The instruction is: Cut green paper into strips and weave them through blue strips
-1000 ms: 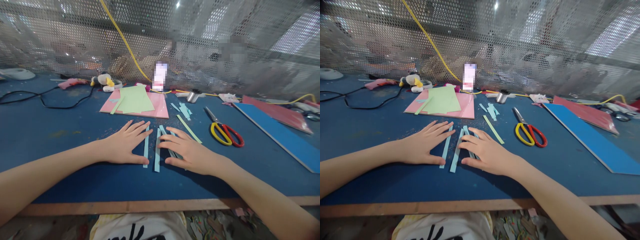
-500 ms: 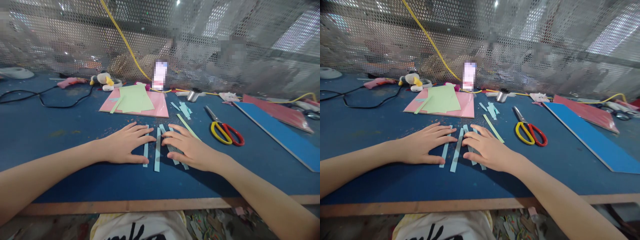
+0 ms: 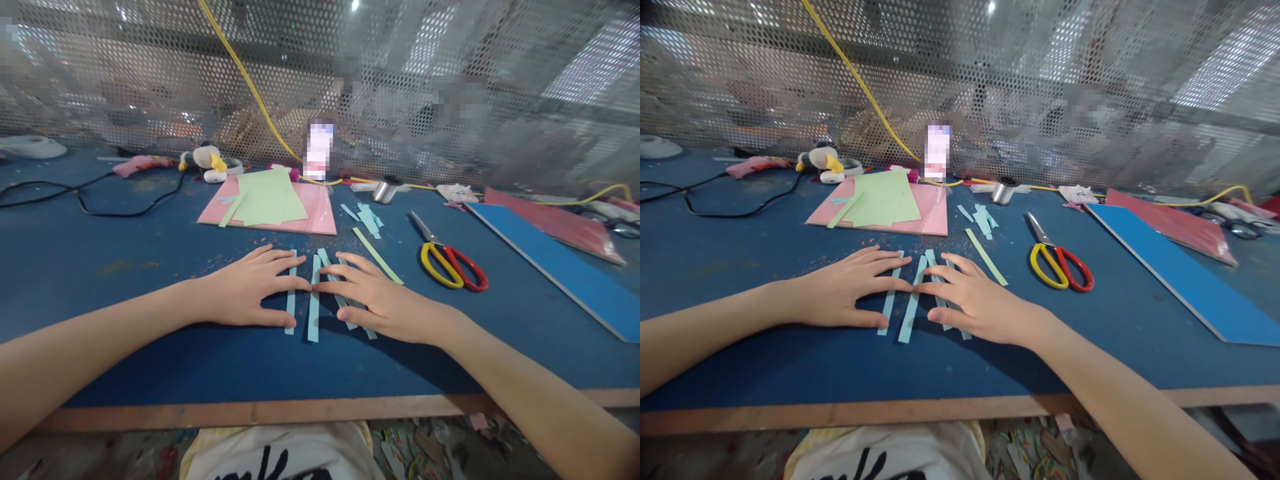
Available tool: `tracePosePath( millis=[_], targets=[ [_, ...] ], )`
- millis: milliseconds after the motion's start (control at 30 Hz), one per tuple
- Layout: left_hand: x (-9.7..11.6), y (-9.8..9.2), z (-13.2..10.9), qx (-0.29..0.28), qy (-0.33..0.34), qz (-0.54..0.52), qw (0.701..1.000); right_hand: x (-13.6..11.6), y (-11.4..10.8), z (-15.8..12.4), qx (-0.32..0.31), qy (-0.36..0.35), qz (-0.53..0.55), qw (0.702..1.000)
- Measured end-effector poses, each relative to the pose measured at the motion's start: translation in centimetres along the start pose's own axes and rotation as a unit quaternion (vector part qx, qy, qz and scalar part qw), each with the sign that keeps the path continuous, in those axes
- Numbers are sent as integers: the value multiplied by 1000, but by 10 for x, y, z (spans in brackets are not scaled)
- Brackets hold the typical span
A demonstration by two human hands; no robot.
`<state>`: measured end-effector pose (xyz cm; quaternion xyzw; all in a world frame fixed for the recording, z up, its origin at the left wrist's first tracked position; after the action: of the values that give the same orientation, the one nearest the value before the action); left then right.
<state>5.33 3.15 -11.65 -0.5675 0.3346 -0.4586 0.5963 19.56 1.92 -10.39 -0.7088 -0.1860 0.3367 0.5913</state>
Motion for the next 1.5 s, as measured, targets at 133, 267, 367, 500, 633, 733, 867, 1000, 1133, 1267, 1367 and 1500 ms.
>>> tracePosePath(
  millis=[133, 267, 367, 500, 633, 733, 867, 1000, 1133, 1267, 1367, 1500],
  targets=[
    [4, -4, 0, 18, 29, 6, 999, -1, -1, 0, -7, -7, 4, 1000],
    [22, -23, 5, 89, 49, 6, 995, -2, -3, 1, 0, -20, -6, 1000],
    [44, -34, 9, 137, 65, 3, 988, -3, -2, 0, 4, -32, -13, 999],
    [79, -39, 9, 174, 127, 108, 971, 1, -1, 0, 12, -24, -8, 1000],
    [106, -39, 3, 206, 193, 207, 937, -1, -6, -1, 37, -35, -12, 999],
    [117, -39, 1, 207, 214, 220, 929, -3, -13, -4, 60, -42, -17, 997],
    [127, -37, 0, 195, 235, 231, 924, -5, -17, -5, 80, -49, -20, 995],
    [125, -38, 1, 191, 218, 234, 928, -4, -17, -5, 96, -45, -33, 994],
    [124, -37, 0, 186, 208, 254, 926, -5, -18, -5, 108, -41, -48, 992],
    [123, -36, 1, 180, 208, 258, 926, -10, -17, -6, 101, -54, -50, 992],
    [120, -37, 2, 183, 198, 260, 927, -12, -16, -6, 95, -60, -50, 992],
    [116, -37, 5, 186, 186, 263, 928, -12, -16, -6, 94, -63, -50, 992]
  ],
)
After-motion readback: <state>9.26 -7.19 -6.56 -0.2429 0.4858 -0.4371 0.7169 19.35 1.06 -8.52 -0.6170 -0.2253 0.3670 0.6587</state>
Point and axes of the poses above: each hand's wrist, its own z-axis towards the middle knuckle, its own y-axis out of the palm, x = y × z, the point moved 9 cm from there along z, towards the middle knuckle, and after that the axes turned 8 degrees about y, right-handed, at the moved point
